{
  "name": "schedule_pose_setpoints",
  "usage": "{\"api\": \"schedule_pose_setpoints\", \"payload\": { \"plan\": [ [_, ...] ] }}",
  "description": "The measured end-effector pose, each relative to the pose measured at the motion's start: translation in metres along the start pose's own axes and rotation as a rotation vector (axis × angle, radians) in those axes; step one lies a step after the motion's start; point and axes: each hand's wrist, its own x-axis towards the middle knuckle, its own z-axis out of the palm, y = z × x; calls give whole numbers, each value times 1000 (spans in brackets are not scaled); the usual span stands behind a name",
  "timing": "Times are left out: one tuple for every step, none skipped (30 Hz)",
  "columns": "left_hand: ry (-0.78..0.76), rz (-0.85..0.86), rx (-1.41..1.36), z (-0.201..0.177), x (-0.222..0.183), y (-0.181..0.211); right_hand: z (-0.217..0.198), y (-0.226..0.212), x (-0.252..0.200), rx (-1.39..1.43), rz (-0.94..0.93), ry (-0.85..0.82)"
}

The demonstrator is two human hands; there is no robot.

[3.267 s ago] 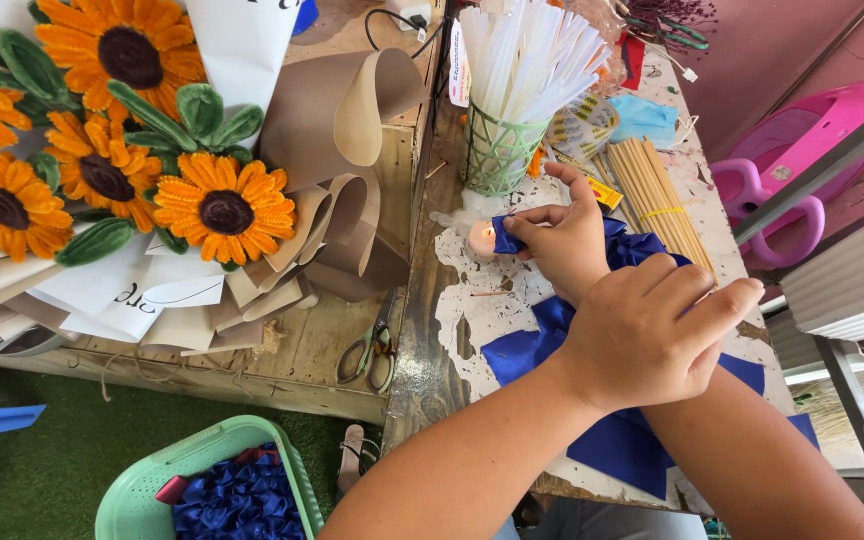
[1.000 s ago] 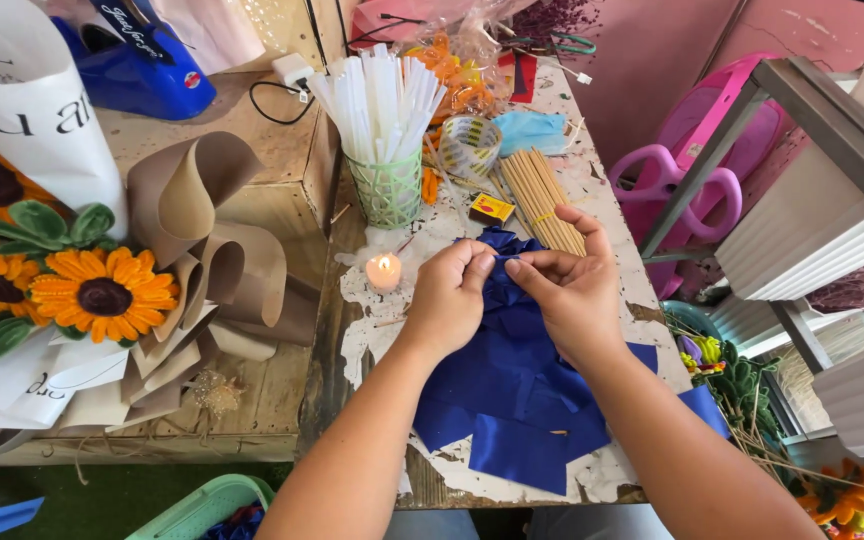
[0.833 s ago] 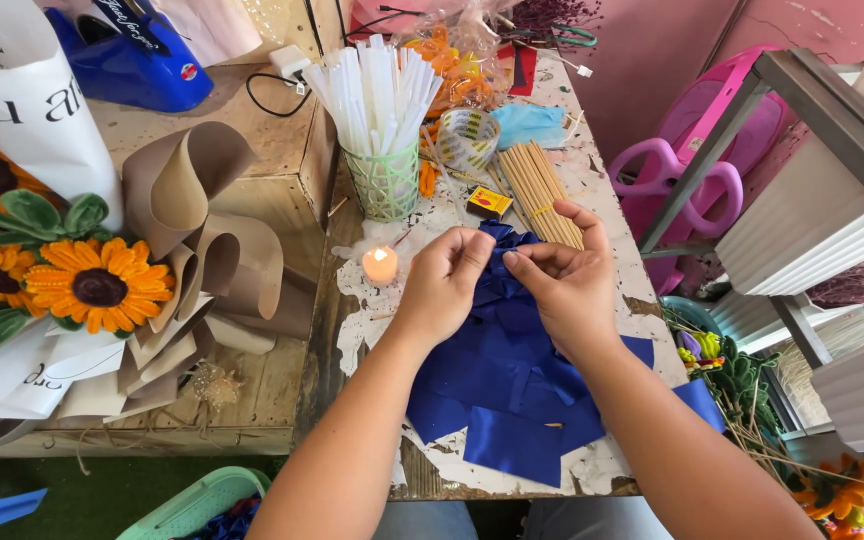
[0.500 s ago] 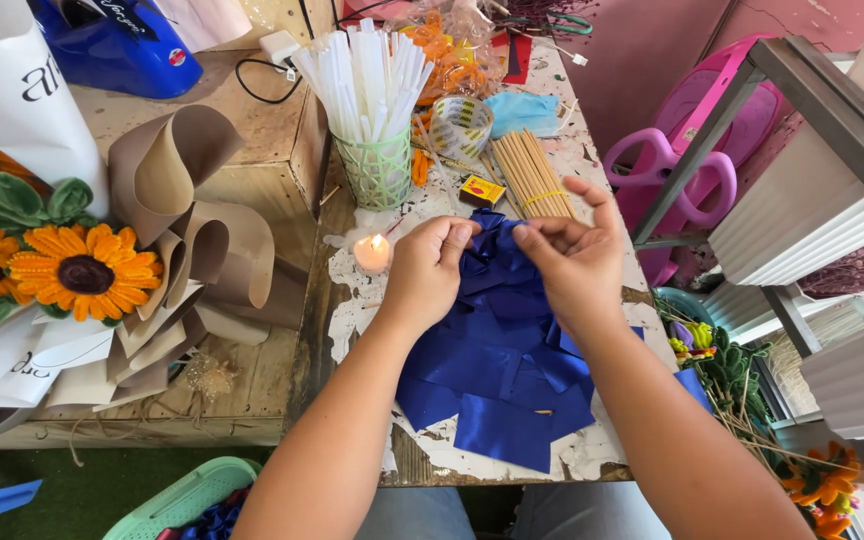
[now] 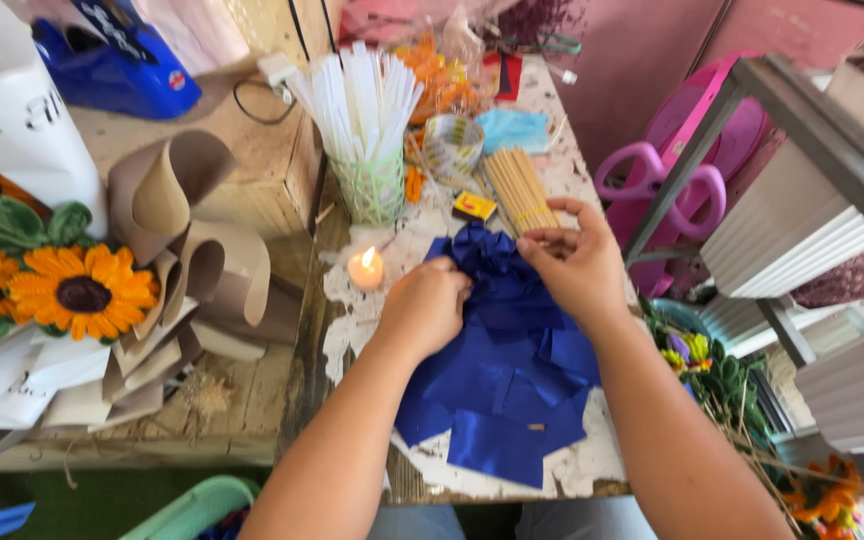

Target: Singeing the edges of blue ribbon strips using a candle flame to prevent fraying for floral arrangements.

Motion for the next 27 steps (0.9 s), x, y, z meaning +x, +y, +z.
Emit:
{"api": "schedule_pose_setpoints", "payload": {
  "plan": [
    [15, 9, 6, -2, 4, -2, 1, -8, 0, 2, -18, 5],
    [36, 9, 12, 0, 4, -3, 2, -12, -5, 2, -14, 29],
    [58, 9, 17, 3, 3, -4, 2, -16, -11, 2, -11, 54],
    [58, 7, 15, 0, 2, -2, 2, -16, -11, 0, -11, 53],
    [108, 4, -8, -2, 2, 0, 2, -15, -11, -2, -50, 68],
    [158, -2, -31, -5, 1, 2, 2, -15, -11, -4, -89, 81],
    [159, -6, -32, -2, -2, 1, 2, -12, -13, -4, -88, 77],
    [240, 5, -75, -1, -1, 0, 2, -11, -11, -27, -145, 125],
    [321, 16, -118, -1, 0, -1, 2, -11, -10, -49, -203, 172],
    [327, 18, -115, 2, 4, -4, 2, -14, -11, -47, -209, 172],
    [436, 61, -150, 5, 8, -8, 1, -18, -12, -81, -167, 157],
    [536, 98, -190, 10, 8, -11, 0, -19, -17, -118, -114, 140],
    [534, 95, -191, 9, 8, -10, 4, -21, -19, -120, -111, 138],
    [586, 133, -242, 8, 8, -8, 7, -23, -21, -121, -35, 74],
    [639, 171, -292, 7, 8, -5, 10, -26, -23, -123, 42, 11],
    [637, 173, -292, 3, 5, 1, 13, -28, -24, -122, 43, 13],
    [669, 231, -313, -1, 2, 7, 16, -30, -26, -19, 137, -46],
    [699, 293, -336, -5, 0, 13, 19, -32, -27, 85, 229, -102],
    [695, 296, -337, -3, 0, 15, 18, -30, -27, 87, 231, -97],
    [705, 374, -290, -1, 0, 18, 18, -28, -27, 204, 260, -143],
    [715, 452, -242, 0, -1, 20, 18, -26, -27, 323, 287, -189],
    [714, 452, -245, 1, -1, 22, 17, -24, -24, 321, 288, -188],
    [723, 442, -194, 1, -2, 23, 17, -22, -23, 375, 262, -159],
    [733, 431, -140, 0, -3, 24, 18, -20, -20, 431, 234, -132],
    [734, 431, -140, -2, -4, 24, 18, -16, -19, 430, 234, -132],
    [745, 417, -143, -4, -4, 25, 18, -12, -18, 491, 236, -111],
    [757, 403, -146, -7, -4, 26, 18, -9, -18, 552, 238, -89]
  ]
}}
